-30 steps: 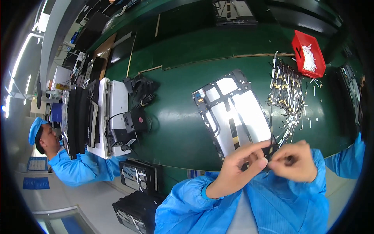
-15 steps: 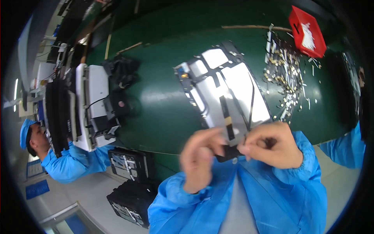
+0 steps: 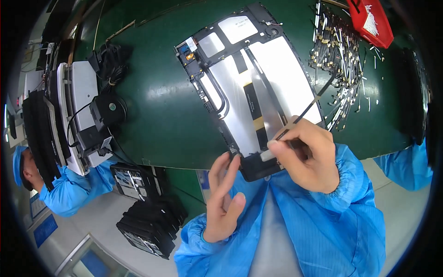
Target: The person assembles components of a tablet device by connecting ribbon cables to the tablet chassis and applying adhesive tape to secure electronic components. This is done using tweezers and a precision pick.
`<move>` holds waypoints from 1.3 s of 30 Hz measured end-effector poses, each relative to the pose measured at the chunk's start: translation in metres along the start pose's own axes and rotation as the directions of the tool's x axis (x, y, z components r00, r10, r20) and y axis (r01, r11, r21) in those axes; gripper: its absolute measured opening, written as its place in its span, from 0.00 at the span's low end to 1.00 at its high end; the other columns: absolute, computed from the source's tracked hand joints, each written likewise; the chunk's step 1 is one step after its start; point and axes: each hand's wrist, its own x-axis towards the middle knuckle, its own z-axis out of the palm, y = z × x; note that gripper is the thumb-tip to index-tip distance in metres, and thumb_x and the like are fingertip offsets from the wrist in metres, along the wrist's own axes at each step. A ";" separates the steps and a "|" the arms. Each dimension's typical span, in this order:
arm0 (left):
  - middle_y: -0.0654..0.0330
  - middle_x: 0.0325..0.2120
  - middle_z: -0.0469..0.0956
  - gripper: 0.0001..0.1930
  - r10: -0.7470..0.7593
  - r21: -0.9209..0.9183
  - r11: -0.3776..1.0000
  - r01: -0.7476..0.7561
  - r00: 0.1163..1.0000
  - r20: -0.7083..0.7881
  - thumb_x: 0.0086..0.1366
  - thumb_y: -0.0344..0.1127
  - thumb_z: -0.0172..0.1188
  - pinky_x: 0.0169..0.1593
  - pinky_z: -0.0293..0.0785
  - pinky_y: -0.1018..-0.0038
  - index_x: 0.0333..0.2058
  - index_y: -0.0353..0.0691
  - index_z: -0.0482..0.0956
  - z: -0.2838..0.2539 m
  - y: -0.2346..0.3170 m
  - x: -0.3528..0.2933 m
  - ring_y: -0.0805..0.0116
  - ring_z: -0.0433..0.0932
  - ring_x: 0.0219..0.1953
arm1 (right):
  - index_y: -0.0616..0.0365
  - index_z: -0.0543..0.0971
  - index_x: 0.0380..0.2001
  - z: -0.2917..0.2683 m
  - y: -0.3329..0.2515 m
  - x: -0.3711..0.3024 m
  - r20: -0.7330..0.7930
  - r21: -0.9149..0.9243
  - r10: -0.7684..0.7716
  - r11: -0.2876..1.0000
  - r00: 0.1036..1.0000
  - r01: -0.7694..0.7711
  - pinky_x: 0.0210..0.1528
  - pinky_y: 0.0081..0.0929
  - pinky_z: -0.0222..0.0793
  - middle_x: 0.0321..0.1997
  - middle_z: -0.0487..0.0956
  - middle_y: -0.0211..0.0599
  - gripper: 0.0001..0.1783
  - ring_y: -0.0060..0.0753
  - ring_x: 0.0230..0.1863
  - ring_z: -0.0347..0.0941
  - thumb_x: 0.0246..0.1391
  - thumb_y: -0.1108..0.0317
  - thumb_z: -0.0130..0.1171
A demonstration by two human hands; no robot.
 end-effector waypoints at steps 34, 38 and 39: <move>0.57 0.35 0.69 0.12 0.245 -0.007 0.966 -0.258 0.928 -0.280 0.55 0.20 0.59 0.43 0.68 0.77 0.38 0.33 0.70 -0.013 -0.047 0.054 0.71 0.71 0.37 | 0.64 0.74 0.27 0.027 0.000 0.012 0.109 -0.345 -0.071 0.933 0.992 0.104 0.30 0.37 0.67 0.27 0.69 0.43 0.06 0.47 0.28 0.69 0.41 0.78 0.58; 0.56 0.35 0.70 0.10 0.252 -0.040 0.960 -0.277 0.919 -0.303 0.56 0.20 0.57 0.44 0.67 0.77 0.38 0.33 0.70 -0.014 -0.048 0.055 0.70 0.71 0.37 | 0.64 0.75 0.27 0.024 -0.007 0.015 0.250 -0.356 -0.019 0.928 0.968 0.110 0.32 0.37 0.67 0.28 0.69 0.41 0.07 0.45 0.31 0.69 0.41 0.76 0.59; 0.56 0.35 0.70 0.10 0.254 -0.034 0.960 -0.277 0.918 -0.304 0.56 0.20 0.57 0.45 0.67 0.76 0.38 0.32 0.70 -0.014 -0.049 0.055 0.70 0.71 0.37 | 0.64 0.75 0.27 0.023 -0.008 0.015 0.250 -0.356 -0.017 0.928 0.968 0.108 0.32 0.37 0.67 0.28 0.69 0.41 0.07 0.45 0.31 0.69 0.41 0.76 0.59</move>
